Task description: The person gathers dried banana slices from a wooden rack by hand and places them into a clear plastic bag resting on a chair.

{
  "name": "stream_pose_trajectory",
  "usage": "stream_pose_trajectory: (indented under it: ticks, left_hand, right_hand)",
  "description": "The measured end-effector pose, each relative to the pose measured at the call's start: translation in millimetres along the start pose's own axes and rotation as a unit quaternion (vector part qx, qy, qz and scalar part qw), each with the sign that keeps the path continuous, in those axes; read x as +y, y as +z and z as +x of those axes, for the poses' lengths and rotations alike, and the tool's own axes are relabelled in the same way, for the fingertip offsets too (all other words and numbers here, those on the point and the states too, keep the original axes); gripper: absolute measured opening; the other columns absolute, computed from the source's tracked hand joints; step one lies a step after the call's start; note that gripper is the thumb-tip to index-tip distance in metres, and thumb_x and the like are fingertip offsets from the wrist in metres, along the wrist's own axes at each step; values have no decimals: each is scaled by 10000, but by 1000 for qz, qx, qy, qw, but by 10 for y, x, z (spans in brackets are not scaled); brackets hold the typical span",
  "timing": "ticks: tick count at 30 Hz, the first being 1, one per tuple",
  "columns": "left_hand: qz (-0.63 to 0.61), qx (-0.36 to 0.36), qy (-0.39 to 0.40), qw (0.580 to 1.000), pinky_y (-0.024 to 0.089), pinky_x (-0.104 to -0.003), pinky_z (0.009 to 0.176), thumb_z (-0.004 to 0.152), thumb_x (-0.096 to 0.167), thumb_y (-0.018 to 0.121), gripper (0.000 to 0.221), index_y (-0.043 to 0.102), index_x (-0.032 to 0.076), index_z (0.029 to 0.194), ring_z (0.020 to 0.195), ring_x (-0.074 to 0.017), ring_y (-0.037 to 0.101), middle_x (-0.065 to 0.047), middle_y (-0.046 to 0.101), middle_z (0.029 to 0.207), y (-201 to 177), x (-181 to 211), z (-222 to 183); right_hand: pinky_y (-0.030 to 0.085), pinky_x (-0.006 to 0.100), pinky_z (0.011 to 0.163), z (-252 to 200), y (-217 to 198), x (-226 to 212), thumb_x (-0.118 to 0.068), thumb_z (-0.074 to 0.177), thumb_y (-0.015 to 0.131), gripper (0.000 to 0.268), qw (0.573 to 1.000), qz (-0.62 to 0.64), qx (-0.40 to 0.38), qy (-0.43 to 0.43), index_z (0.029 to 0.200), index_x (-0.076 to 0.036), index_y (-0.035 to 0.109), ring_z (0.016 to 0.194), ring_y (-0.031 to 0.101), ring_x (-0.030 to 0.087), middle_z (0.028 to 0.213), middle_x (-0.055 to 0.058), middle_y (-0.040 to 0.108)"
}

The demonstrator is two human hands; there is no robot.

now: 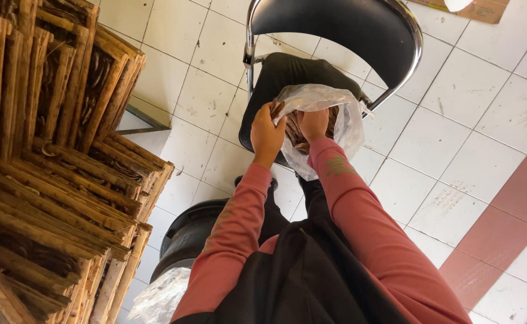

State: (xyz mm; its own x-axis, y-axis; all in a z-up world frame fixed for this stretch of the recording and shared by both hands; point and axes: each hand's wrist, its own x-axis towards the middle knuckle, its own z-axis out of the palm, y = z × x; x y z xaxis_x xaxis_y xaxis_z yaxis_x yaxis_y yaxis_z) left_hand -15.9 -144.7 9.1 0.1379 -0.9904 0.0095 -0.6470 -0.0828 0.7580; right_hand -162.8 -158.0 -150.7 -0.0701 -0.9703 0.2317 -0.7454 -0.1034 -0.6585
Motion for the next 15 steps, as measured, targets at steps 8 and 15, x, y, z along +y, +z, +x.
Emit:
stream_pose_trajectory:
  ticks: [8,15]
  left_hand:
    - [-82,-6,-51,995,574,-304,687,867,198,804,427,654,27,1228,857,-217,733,-109,732,1146,-36,-7,-47]
    - [-86,14,-13,996,559,-293,645,832,158,816,442,651,18,1218,777,-175,707,-97,731,1122,-41,-29,-26]
  right_hand:
    - [480,516,954,75,-151,77,-160,890,738,281,999,15,-29,-4,1154,-65,724,1107,631,427,1177,168,714]
    - [495,509,942,57,-121,13,-91,921,719,236,997,67,-19,31,1155,-59,719,1102,631,434,1175,174,707]
